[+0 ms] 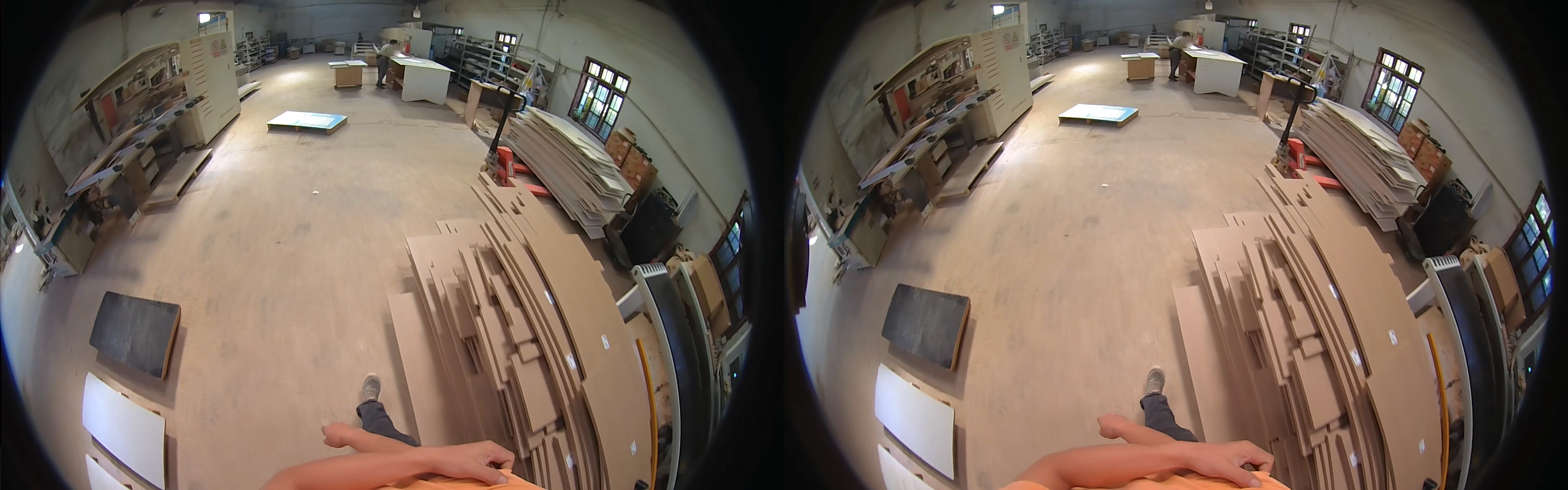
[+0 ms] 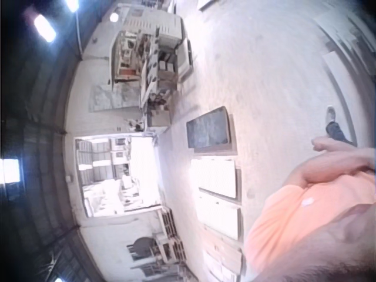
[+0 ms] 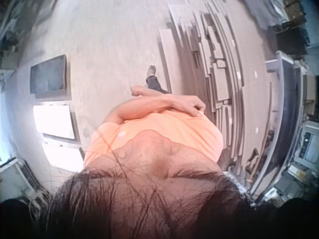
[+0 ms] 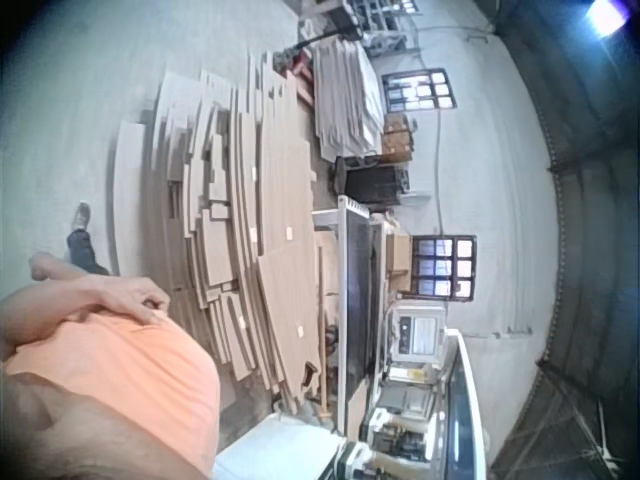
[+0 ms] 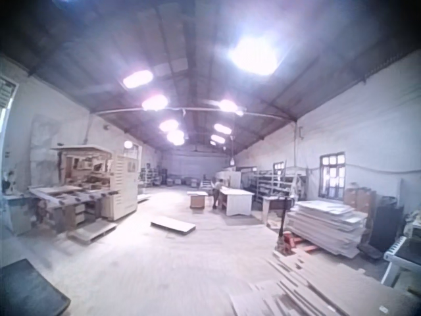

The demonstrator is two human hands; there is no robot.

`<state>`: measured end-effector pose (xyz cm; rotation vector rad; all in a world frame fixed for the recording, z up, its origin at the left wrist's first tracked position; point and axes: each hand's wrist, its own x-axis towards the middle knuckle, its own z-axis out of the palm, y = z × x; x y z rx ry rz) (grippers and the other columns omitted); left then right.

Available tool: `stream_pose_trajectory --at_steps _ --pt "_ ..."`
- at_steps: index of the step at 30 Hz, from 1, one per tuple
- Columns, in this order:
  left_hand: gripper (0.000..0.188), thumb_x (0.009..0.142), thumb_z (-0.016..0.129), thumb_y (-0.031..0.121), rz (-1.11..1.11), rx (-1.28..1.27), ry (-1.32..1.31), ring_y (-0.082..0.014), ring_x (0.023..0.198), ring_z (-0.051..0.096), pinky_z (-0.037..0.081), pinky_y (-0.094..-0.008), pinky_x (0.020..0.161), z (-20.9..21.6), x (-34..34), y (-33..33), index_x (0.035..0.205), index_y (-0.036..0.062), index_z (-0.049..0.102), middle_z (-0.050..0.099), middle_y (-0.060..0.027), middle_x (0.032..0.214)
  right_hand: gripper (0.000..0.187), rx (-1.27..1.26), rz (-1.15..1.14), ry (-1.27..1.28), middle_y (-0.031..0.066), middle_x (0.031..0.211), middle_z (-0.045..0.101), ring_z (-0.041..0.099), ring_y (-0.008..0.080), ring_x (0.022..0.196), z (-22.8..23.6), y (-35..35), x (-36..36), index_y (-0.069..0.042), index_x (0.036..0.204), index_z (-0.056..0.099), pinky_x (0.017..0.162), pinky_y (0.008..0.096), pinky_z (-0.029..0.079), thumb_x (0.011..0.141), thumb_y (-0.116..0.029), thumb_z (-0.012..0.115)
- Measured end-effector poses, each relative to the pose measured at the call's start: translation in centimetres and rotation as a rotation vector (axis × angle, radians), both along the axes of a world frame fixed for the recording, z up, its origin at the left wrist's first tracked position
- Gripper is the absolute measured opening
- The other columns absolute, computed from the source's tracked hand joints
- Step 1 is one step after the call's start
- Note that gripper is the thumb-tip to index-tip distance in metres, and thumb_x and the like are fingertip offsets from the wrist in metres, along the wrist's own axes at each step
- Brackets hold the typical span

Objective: The person scrapes residue off several small white plywood panels using a yellow-handled scraper on a large worktable. They briefly walk to a machine area and touch a blue cable before returning to continue scraping additional panels.

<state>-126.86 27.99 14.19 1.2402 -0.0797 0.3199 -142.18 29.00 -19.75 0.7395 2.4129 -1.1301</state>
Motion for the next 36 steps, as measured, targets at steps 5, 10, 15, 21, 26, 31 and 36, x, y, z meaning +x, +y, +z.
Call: stream_pose_trajectory --at_steps 5,10,15,21,26,31,36 --pt "0.046 0.095 0.068 0.044 -0.014 -0.041 0.037 -0.0116 0.081 0.044 0.038 -0.0303 0.072 1.1 -4.6 17.3 0.091 0.0008 0.051 0.048 -0.001 0.085 0.032 -0.016 -0.014 -0.05 0.028 0.107 0.071 0.067 0.0457 0.103 0.6 19.6 -3.1 0.004 0.11 0.066 0.088 0.0547 0.054 0.091 -0.021 0.059" --pt "0.048 0.095 0.068 0.043 0.042 0.075 0.021 -0.0115 0.077 0.042 0.036 -0.0325 0.067 4.3 -6.6 32.0 0.083 0.0008 0.049 0.046 -0.0005 0.081 0.033 0.077 -0.282 0.091 0.0279 0.108 0.071 0.068 0.0456 0.103 6.2 36.5 -6.4 0.003 0.112 0.066 0.087 0.0551 0.054 0.092 -0.022 0.059" --pt "0.045 0.092 0.072 0.042 -0.074 0.039 0.048 -0.0112 0.073 0.045 0.038 -0.0331 0.063 3.6 -7.7 45.1 0.08 0.0023 0.054 0.049 0.0005 0.076 0.037 0.03 -0.323 0.174 0.0273 0.113 0.071 0.067 0.0445 0.107 6.3 49.9 -8.9 0.0 0.117 0.065 0.09 0.0544 0.054 0.093 -0.027 0.06" --pt "0.048 0.088 0.076 0.041 -0.18 0.15 0.082 -0.0143 0.09 0.06 0.048 -0.0332 0.076 1.2 -11.8 63.2 0.106 -0.003 0.07 0.068 -0.0072 0.094 0.041 0.016 -0.199 -0.206 0.0261 0.119 0.07 0.067 0.042 0.112 0.1 68.7 -6.5 0.001 0.119 0.068 0.095 0.0517 0.054 0.091 -0.029 0.062" --pt "0.043 0.089 0.075 0.04 -0.322 0.128 0.044 -0.0142 0.087 0.06 0.049 -0.0347 0.073 2.9 -13.2 77.5 0.103 -0.0006 0.07 0.065 -0.0052 0.088 0.04 0.019 -0.604 -0.23 0.0254 0.12 0.07 0.067 0.0411 0.114 2.5 87.1 -3.5 0.0 0.12 0.071 0.096 0.0492 0.054 0.09 -0.025 0.063" --pt "0.037 0.089 0.076 0.038 -0.294 0.183 0.057 -0.0124 0.081 0.058 0.047 -0.0345 0.067 2.0 -13.5 89.3 0.092 0.0021 0.068 0.066 -0.0037 0.083 0.043 0.047 -0.949 0.04 0.024 0.12 0.071 0.067 0.0397 0.114 5.6 102.1 -6.2 0.0 0.121 0.07 0.098 0.0457 0.053 0.091 -0.031 0.065" --pt "0.031 0.091 0.072 0.035 -0.18 0.241 0.181 -0.0149 0.07 0.053 0.045 -0.0348 0.063 -2.5 -15.8 107.5 0.092 0.0052 0.062 0.058 -0.0038 0.079 0.045 -0.069 -0.74 -0.062 0.0232 0.12 0.071 0.066 0.0393 0.114 0.1 115.3 -8.9 0.0 0.123 0.069 0.098 0.0454 0.053 0.092 -0.033 0.066"
